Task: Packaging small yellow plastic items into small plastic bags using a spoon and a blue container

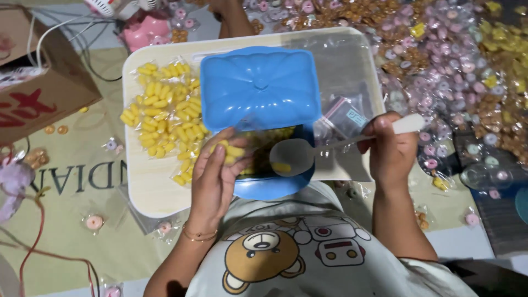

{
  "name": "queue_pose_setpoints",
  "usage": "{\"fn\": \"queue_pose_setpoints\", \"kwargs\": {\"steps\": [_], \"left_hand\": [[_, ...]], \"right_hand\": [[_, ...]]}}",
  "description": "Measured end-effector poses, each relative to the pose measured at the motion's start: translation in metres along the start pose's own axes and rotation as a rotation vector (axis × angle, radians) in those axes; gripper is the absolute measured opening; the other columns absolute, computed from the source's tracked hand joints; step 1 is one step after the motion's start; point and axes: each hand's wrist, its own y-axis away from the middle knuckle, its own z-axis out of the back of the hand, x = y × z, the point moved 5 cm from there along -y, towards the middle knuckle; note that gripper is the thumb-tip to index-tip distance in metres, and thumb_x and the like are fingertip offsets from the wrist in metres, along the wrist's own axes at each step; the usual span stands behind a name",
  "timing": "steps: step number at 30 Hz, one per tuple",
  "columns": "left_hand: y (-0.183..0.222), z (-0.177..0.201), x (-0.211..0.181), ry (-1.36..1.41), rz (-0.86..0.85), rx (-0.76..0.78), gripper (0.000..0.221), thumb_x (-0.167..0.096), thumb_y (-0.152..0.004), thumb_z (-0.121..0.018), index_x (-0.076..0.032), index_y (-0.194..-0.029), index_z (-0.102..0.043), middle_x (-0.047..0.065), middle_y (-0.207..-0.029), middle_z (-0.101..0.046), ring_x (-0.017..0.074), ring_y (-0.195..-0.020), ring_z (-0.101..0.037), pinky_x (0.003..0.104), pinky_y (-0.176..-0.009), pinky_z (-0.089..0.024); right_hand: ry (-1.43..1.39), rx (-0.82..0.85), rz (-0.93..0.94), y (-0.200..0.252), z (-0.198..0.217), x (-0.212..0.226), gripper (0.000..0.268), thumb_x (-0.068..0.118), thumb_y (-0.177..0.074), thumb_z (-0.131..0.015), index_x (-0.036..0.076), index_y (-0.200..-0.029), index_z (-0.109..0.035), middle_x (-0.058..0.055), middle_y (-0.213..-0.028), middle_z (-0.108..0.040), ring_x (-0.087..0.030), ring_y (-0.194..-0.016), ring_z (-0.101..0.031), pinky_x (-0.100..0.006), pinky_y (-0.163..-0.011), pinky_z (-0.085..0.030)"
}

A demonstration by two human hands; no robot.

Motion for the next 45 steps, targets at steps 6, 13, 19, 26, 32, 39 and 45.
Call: {"fn": "queue_pose_setpoints", "kwargs": {"steps": [6,13,19,26,32,39,45], "left_hand": [[0.003,0.001,-0.005,-0.010,0.008,0.001,0.044,-0.020,-0.103,-0.054,0.002,-0.142,-0.055,0.027,-0.118,-0.070,0.0354,-0.102,-0.075,0.043,-0.091,-0.064],[0.006,0.000,-0.009,-0.046,0.002,-0.094,0.052,-0.024,-0.102,-0.061,0.006,-0.143,-0.051,0.025,-0.111,-0.067,0.0365,-0.097,-0.071,0.042,-0.090,-0.062],[0.005,0.001,-0.010,-0.060,-0.007,-0.084,0.050,-0.024,-0.103,-0.060,0.005,-0.143,-0.052,0.025,-0.112,-0.068,0.0358,-0.098,-0.071,0.041,-0.088,-0.062],[0.006,0.001,-0.010,-0.060,-0.005,-0.091,0.051,-0.024,-0.101,-0.062,0.004,-0.142,-0.052,0.024,-0.112,-0.068,0.0353,-0.097,-0.071,0.040,-0.088,-0.062],[0.005,0.004,-0.009,-0.057,-0.003,-0.091,0.051,-0.023,-0.101,-0.062,0.004,-0.143,-0.052,0.024,-0.113,-0.068,0.0353,-0.097,-0.071,0.041,-0.088,-0.062],[0.005,0.003,-0.008,-0.037,-0.005,-0.081,0.051,-0.023,-0.100,-0.064,0.004,-0.142,-0.052,0.024,-0.113,-0.068,0.0358,-0.097,-0.071,0.042,-0.089,-0.062],[0.005,0.002,-0.008,-0.035,-0.028,-0.055,0.045,-0.022,-0.102,-0.061,0.001,-0.140,-0.055,0.022,-0.114,-0.069,0.0343,-0.096,-0.071,0.042,-0.092,-0.060]], "right_hand": [[0.106,0.032,-0.074,-0.001,-0.012,0.022,0.036,0.026,-0.103,-0.063,0.002,-0.077,-0.061,-0.010,-0.052,-0.052,-0.017,-0.046,-0.053,-0.025,-0.049,-0.042],[0.110,0.161,-0.132,0.003,-0.017,0.031,0.031,0.029,-0.108,-0.053,0.008,-0.085,-0.058,-0.004,-0.070,-0.055,-0.013,-0.057,-0.056,-0.025,-0.056,-0.045],[0.076,0.155,-0.150,0.003,-0.018,0.027,0.030,0.025,-0.108,-0.053,0.008,-0.084,-0.058,-0.002,-0.074,-0.054,-0.013,-0.059,-0.056,-0.026,-0.058,-0.046],[0.098,0.173,-0.134,0.002,-0.020,0.029,0.032,0.026,-0.108,-0.051,0.007,-0.083,-0.057,-0.003,-0.067,-0.051,-0.013,-0.058,-0.055,-0.026,-0.058,-0.045],[0.106,0.168,-0.157,0.003,-0.022,0.032,0.033,0.028,-0.108,-0.052,0.008,-0.083,-0.058,-0.005,-0.063,-0.053,-0.013,-0.058,-0.054,-0.025,-0.059,-0.044],[0.086,0.157,-0.176,0.004,-0.019,0.029,0.030,0.027,-0.107,-0.053,0.008,-0.084,-0.057,-0.003,-0.067,-0.052,-0.013,-0.058,-0.054,-0.026,-0.058,-0.044],[0.129,0.172,-0.092,0.001,-0.019,0.038,0.033,0.029,-0.108,-0.053,0.010,-0.080,-0.057,-0.002,-0.067,-0.053,-0.011,-0.056,-0.053,-0.024,-0.055,-0.043]]}}
